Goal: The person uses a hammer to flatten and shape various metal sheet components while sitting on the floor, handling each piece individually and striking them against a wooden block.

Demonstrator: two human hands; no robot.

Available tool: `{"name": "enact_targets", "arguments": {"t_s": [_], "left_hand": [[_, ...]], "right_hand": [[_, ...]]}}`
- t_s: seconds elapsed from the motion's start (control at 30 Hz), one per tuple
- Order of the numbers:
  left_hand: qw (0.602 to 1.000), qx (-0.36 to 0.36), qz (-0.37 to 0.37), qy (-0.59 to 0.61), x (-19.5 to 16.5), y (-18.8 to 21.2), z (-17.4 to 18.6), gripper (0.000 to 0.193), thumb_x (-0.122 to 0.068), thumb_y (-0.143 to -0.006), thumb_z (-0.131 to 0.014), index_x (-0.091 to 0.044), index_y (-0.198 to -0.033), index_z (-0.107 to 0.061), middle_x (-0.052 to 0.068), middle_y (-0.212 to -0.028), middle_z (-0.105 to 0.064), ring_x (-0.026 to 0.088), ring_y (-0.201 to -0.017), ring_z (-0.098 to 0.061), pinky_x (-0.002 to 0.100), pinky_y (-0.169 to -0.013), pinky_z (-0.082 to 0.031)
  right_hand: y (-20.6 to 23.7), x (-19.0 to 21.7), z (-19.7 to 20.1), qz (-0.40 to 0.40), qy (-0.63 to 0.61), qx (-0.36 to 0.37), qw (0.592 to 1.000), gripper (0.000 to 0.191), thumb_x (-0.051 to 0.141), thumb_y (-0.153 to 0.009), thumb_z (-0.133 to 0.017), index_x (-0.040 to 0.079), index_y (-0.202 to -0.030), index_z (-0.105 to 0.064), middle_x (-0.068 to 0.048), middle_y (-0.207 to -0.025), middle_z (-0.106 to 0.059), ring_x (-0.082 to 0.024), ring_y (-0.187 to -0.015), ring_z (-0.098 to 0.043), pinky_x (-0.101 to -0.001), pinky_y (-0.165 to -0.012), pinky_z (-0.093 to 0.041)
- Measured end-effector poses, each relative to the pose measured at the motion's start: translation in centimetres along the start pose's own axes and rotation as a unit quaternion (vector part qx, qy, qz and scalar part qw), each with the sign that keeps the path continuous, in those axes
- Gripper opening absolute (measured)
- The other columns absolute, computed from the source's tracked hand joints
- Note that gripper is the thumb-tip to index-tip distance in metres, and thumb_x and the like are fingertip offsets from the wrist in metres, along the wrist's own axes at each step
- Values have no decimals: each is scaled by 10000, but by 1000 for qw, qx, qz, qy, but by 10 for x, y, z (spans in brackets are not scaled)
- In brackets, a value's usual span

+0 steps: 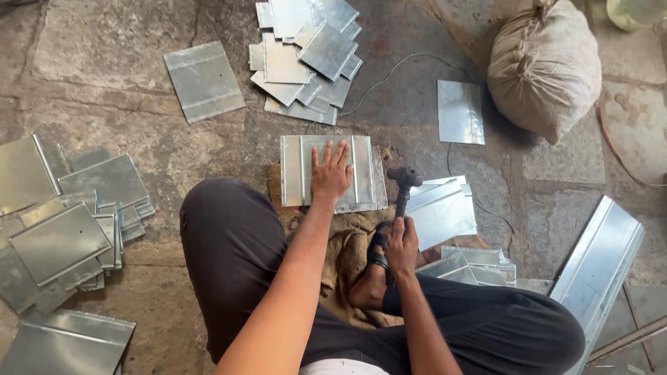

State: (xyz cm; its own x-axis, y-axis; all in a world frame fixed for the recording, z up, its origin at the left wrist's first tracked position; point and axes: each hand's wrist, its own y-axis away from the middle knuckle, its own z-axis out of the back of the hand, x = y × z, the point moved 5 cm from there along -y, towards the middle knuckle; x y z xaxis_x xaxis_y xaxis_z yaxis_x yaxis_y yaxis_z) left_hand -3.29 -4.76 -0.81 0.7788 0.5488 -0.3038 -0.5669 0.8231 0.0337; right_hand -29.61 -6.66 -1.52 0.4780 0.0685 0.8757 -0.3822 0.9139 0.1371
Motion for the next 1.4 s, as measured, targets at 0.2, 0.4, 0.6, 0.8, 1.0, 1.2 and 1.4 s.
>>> {"name": "enact_targets", "arguments": {"t_s": [0.2,0.4,0.6,0.8,1.0,1.2,1.4], "left_hand": [[1000,3,5,-2,-5,1,4,622,-471,-1042,-330,-252,-1622,-279,-89,-1693,-239,209,-1571,-200,549,-1279,-26],[1000,1,-9,-19,-5,2,3,589,-470,-1080,-279,-265,-1630,-234,-94,-1701,-219,212,-1569,-197,555,-1280,-42],[1000,0,2,-17,-4,2,3,606,-483,-1051,-285,-276,-1619,-230,-109,-1690,-210,209,-1560,-188,549,-1273,-34],[1000,24,-5,-9,-5,1,-3,595,-473,-1073,-261,-284,-1636,-234,-101,-1707,-191,223,-1575,-172,562,-1278,-31],[1000,10,-7,-20,-4,3,-6,589,-443,-1061,-249,-284,-1626,-200,-91,-1695,-167,224,-1558,-164,560,-1263,-36],[999,26,-13,-12,-7,8,-8,595,-446,-1068,-254,-262,-1631,-200,-75,-1700,-173,222,-1566,-170,546,-1275,-45],[999,18,-21,-25,-8,11,-5,586,-435,-1078,-246,-265,-1637,-200,-63,-1705,-178,239,-1559,-186,552,-1267,-42]], "right_hand": [[-25,11,-4,42,65,57,995,341,350,-1079,-476,41,-948,-533,-59,-655,-551,-133,-563,-522,-308,-514,-430],[-39,3,-6,8,-52,38,998,369,367,-1106,-458,42,-970,-569,-58,-696,-507,-154,-600,-489,-345,-531,-416],[-51,14,-8,13,81,75,994,375,391,-1063,-459,49,-977,-587,-65,-665,-583,-156,-585,-565,-334,-531,-467],[-63,19,-10,22,18,16,999,393,394,-1080,-394,30,-1028,-535,-82,-678,-586,-183,-579,-574,-364,-510,-463],[-74,9,-21,-37,49,73,995,429,400,-1113,-405,46,-984,-611,-97,-782,-606,-181,-622,-533,-342,-523,-445],[-75,20,-19,-31,89,95,991,382,389,-1108,-406,44,-1011,-540,-86,-741,-583,-171,-592,-551,-337,-535,-452],[-85,32,-20,13,61,36,997,445,393,-1114,-390,21,-974,-590,-130,-735,-598,-256,-648,-576,-426,-603,-469]]}}
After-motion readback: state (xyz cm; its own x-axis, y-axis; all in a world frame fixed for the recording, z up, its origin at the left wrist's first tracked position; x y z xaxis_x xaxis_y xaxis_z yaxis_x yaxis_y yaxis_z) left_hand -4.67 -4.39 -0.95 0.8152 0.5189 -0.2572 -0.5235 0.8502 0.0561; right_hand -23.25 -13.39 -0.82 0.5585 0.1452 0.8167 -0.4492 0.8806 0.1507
